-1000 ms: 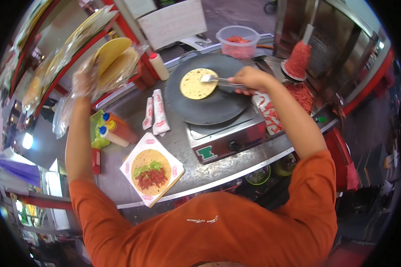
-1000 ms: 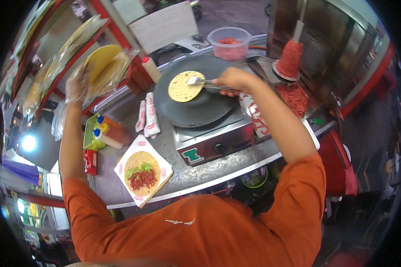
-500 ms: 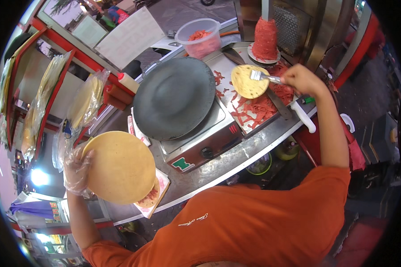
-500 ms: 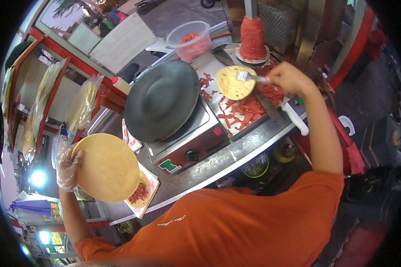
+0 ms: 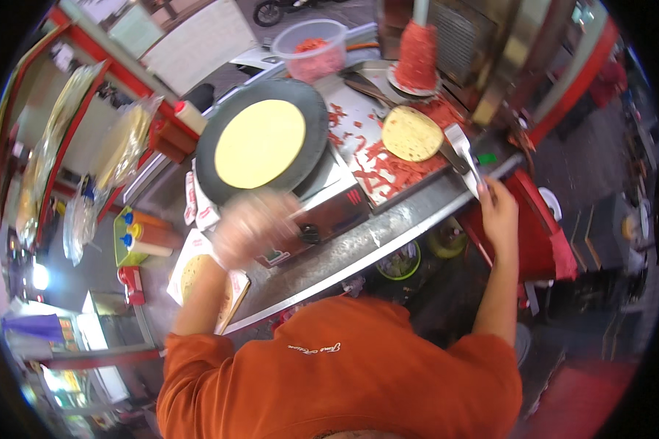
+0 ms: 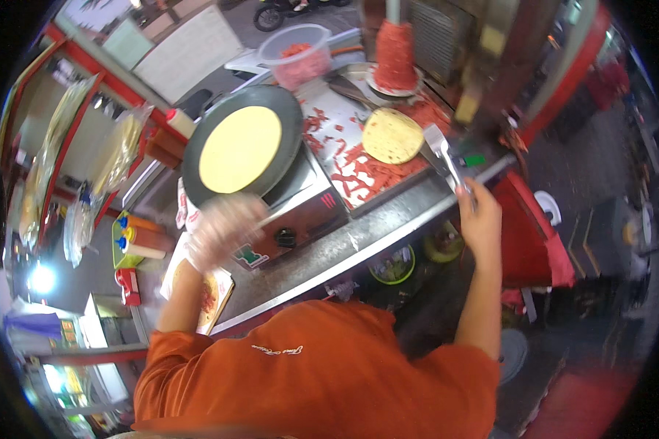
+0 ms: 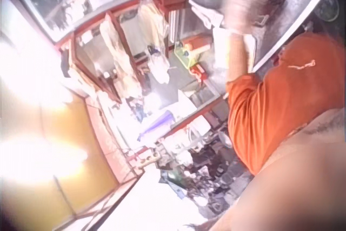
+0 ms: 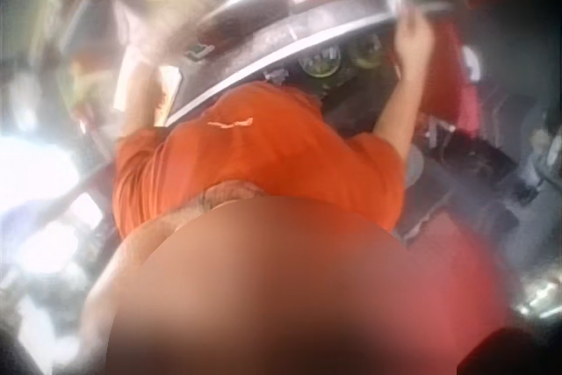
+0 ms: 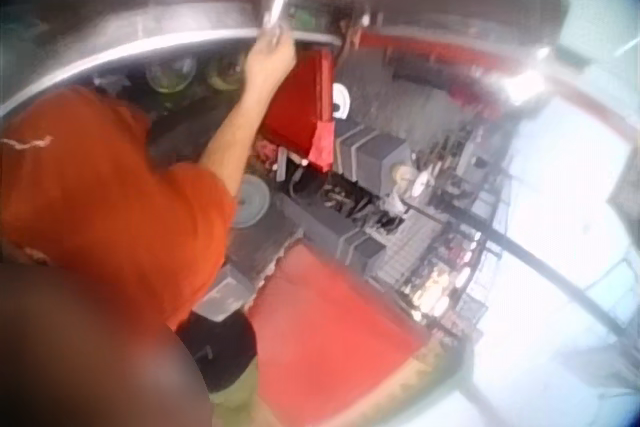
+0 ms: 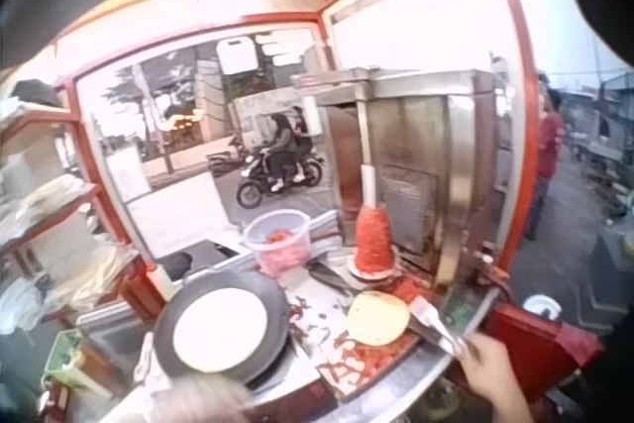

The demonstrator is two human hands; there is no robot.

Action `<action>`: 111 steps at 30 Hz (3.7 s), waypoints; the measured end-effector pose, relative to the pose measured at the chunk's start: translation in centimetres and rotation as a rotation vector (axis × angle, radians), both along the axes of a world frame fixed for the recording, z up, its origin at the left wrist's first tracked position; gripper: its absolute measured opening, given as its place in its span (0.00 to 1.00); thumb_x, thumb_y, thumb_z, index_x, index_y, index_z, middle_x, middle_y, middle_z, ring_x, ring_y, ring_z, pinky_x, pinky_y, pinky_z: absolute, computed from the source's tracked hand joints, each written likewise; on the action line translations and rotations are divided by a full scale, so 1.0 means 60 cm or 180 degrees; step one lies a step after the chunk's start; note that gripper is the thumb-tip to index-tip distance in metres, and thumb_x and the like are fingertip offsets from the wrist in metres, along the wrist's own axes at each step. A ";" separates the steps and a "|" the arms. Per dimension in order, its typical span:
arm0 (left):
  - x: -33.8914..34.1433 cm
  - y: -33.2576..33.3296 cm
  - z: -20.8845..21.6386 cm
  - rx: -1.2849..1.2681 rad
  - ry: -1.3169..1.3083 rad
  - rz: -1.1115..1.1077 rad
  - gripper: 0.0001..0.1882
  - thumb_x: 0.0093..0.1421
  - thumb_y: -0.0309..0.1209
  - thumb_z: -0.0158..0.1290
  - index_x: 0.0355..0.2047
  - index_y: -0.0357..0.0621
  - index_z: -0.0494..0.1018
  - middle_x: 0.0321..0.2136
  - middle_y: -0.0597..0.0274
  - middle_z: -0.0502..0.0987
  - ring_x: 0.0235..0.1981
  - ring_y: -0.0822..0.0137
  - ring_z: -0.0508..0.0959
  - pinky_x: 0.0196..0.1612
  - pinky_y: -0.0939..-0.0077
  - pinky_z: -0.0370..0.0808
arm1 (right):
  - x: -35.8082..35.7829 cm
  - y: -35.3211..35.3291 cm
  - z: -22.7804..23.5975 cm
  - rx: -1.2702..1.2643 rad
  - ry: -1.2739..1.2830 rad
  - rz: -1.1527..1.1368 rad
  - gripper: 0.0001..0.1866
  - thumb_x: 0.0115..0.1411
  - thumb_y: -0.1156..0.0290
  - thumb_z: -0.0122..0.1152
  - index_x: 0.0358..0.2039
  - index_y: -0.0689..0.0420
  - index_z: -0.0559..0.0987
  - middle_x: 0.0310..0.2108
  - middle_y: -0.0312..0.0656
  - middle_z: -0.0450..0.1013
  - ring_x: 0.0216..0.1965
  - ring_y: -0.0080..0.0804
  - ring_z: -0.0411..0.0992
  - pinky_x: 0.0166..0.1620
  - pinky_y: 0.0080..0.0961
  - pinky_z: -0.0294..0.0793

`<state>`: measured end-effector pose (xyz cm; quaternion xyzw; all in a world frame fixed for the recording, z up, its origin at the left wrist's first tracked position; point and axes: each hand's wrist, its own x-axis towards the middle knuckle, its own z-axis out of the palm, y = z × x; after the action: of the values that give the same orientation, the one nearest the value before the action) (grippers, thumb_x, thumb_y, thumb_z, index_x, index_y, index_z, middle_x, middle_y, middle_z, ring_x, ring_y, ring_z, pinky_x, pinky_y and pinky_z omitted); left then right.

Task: The person cooks thin pancakes on a flat griddle, then assembles them into wraps by adding shredded lettuce, sliced meat, and sauces. The wraps are folded, wrapped in paper, and placed into plastic bags for customers.

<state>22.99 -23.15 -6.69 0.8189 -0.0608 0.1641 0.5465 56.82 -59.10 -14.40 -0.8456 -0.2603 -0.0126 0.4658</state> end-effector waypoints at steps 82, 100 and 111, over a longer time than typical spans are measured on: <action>-1.187 -0.134 -0.983 0.0130 0.4757 0.1600 0.23 0.73 0.47 0.45 0.54 0.48 0.80 0.58 0.50 0.78 0.59 0.50 0.79 0.60 0.60 0.75 | -0.841 0.597 0.027 0.1644 0.2039 0.1928 0.24 0.56 0.78 0.78 0.52 0.67 0.79 0.45 0.45 0.81 0.49 0.33 0.79 0.57 0.33 0.77; -0.950 -0.048 -0.285 -0.3126 0.1375 0.1150 0.23 0.73 0.37 0.56 0.61 0.33 0.73 0.54 0.51 0.81 0.56 0.62 0.81 0.63 0.64 0.74 | -0.932 0.666 -0.017 0.0938 0.1527 0.2255 0.25 0.57 0.75 0.77 0.53 0.66 0.79 0.46 0.45 0.82 0.45 0.29 0.80 0.52 0.30 0.80; -0.805 -0.034 -0.278 -0.3668 0.0941 0.1379 0.22 0.75 0.40 0.52 0.58 0.33 0.74 0.47 0.51 0.83 0.50 0.60 0.84 0.59 0.63 0.79 | -0.822 0.610 -0.026 0.2295 0.1535 0.1760 0.14 0.58 0.77 0.76 0.43 0.66 0.82 0.41 0.46 0.83 0.39 0.29 0.82 0.45 0.27 0.82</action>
<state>-25.34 -25.20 -23.40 0.4010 0.2806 0.1625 0.8568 7.52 -22.51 -15.93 -0.5096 -0.3385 0.2175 0.7605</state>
